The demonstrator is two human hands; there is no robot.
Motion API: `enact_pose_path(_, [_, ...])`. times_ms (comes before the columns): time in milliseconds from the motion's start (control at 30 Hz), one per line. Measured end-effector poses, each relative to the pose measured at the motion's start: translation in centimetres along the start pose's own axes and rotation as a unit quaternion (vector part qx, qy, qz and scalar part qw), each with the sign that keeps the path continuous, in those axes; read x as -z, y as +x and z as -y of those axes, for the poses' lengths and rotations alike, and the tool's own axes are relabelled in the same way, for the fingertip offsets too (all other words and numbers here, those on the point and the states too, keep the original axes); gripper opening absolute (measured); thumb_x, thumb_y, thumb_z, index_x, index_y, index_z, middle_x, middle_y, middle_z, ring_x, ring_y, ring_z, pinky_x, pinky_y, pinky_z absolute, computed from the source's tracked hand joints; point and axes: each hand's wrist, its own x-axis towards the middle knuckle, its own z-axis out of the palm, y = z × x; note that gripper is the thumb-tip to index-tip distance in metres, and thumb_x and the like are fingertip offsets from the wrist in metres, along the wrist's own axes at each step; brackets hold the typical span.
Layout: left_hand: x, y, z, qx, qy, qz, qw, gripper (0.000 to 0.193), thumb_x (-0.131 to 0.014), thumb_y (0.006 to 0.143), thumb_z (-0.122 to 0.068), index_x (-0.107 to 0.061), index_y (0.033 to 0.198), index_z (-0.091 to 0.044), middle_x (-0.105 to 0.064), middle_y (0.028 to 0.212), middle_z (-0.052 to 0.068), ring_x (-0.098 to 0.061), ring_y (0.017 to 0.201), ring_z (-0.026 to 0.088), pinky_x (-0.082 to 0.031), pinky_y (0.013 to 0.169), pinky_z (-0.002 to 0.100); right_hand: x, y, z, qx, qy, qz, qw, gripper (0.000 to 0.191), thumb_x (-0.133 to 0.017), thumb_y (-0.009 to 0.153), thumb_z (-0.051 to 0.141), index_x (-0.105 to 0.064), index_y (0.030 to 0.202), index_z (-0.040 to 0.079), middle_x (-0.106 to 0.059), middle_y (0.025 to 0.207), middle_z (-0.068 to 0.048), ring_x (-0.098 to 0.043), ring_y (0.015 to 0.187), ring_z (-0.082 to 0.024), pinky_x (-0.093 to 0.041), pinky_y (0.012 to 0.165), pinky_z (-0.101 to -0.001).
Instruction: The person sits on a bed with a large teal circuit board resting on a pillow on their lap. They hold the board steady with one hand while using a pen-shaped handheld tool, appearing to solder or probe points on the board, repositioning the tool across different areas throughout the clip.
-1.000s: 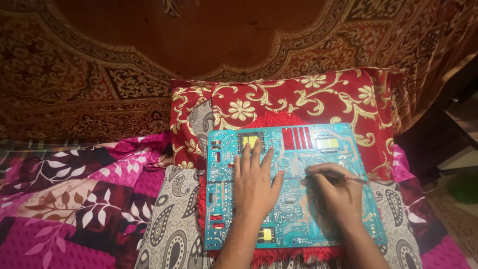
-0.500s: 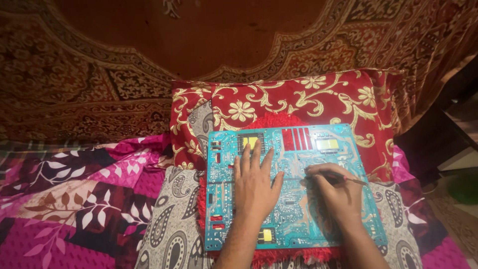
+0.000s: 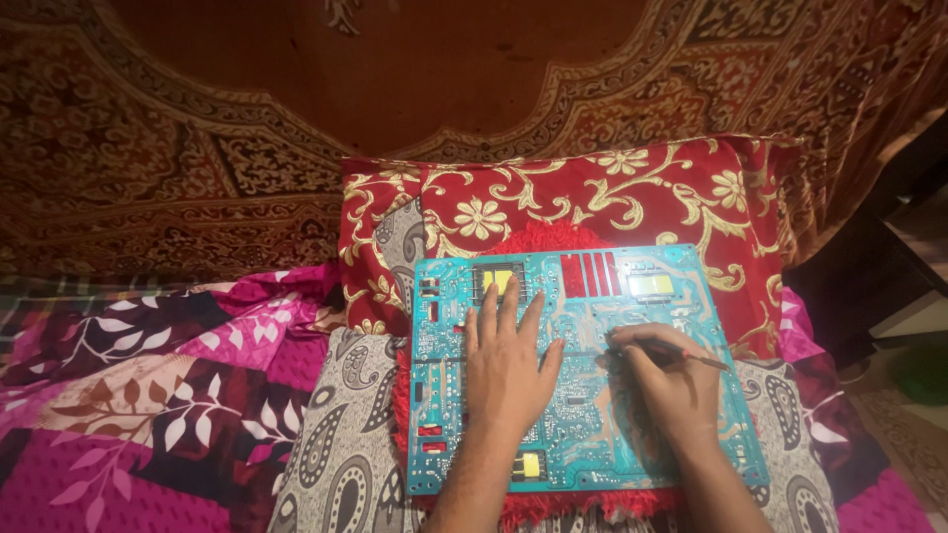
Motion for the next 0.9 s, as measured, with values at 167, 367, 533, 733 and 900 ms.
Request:
enact_pose_path(167, [0.07,0.05,-0.04,0.001,-0.002,0.002,1.000,0.065,-0.064,0.092,-0.043,-0.051,0.147,-0.013,-0.034,0.161,0.016,-0.023,0.151,0.037,-0.016,0.120,0.057,0.09,-0.06,0.00,0.015,-0.020,0.002,1.000,0.015,-0.066,0.086,-0.004,-0.076,0.096,-0.001,-0.080,0.101,-0.011,-0.078,0.096,-0.018,-0.061,0.086,-0.0303])
enact_pose_path(367, [0.11,-0.04,-0.07,0.003,-0.002,0.003,1.000,0.065,-0.064,0.092,-0.043,-0.051,0.147,-0.012,-0.034,0.161,0.016,-0.023,0.151,0.037,-0.016,0.121,0.057,0.05,-0.08,-0.07,0.011,-0.002,0.009,1.000,0.014,-0.067,0.087,-0.005,-0.075,0.098,-0.002,-0.080,0.099,-0.011,-0.077,0.093,-0.019,-0.063,0.082,-0.0304])
enact_pose_path(533, [0.15,0.01,-0.07,-0.002,0.001,0.000,1.000,0.064,-0.064,0.092,-0.043,-0.051,0.147,-0.012,-0.034,0.160,0.016,-0.023,0.151,0.037,-0.016,0.120,0.057,-0.04,-0.16,-0.07,-0.062,0.074,0.012,0.995,0.012,-0.066,0.089,-0.005,-0.074,0.098,-0.005,-0.079,0.094,-0.015,-0.079,0.084,-0.025,-0.064,0.075,-0.0342])
enact_pose_path(733, [0.12,-0.09,0.00,-0.002,-0.006,-0.002,1.000,0.064,-0.064,0.092,-0.042,-0.052,0.147,-0.012,-0.035,0.160,0.016,-0.024,0.151,0.037,-0.017,0.121,0.057,-0.09,-0.15,0.14,0.006,0.032,0.008,0.999,0.015,-0.065,0.088,-0.007,-0.074,0.099,-0.005,-0.079,0.098,-0.013,-0.077,0.090,-0.019,-0.063,0.081,-0.0307])
enact_pose_path(900, [0.10,-0.04,0.01,-0.002,-0.006,-0.003,1.000,0.064,-0.064,0.092,-0.042,-0.052,0.147,-0.012,-0.035,0.160,0.016,-0.024,0.151,0.037,-0.017,0.121,0.057,0.03,-0.08,0.40,-0.001,0.003,0.016,1.000,0.016,-0.064,0.087,-0.007,-0.075,0.098,-0.005,-0.080,0.095,-0.012,-0.078,0.088,-0.021,-0.063,0.079,-0.0305])
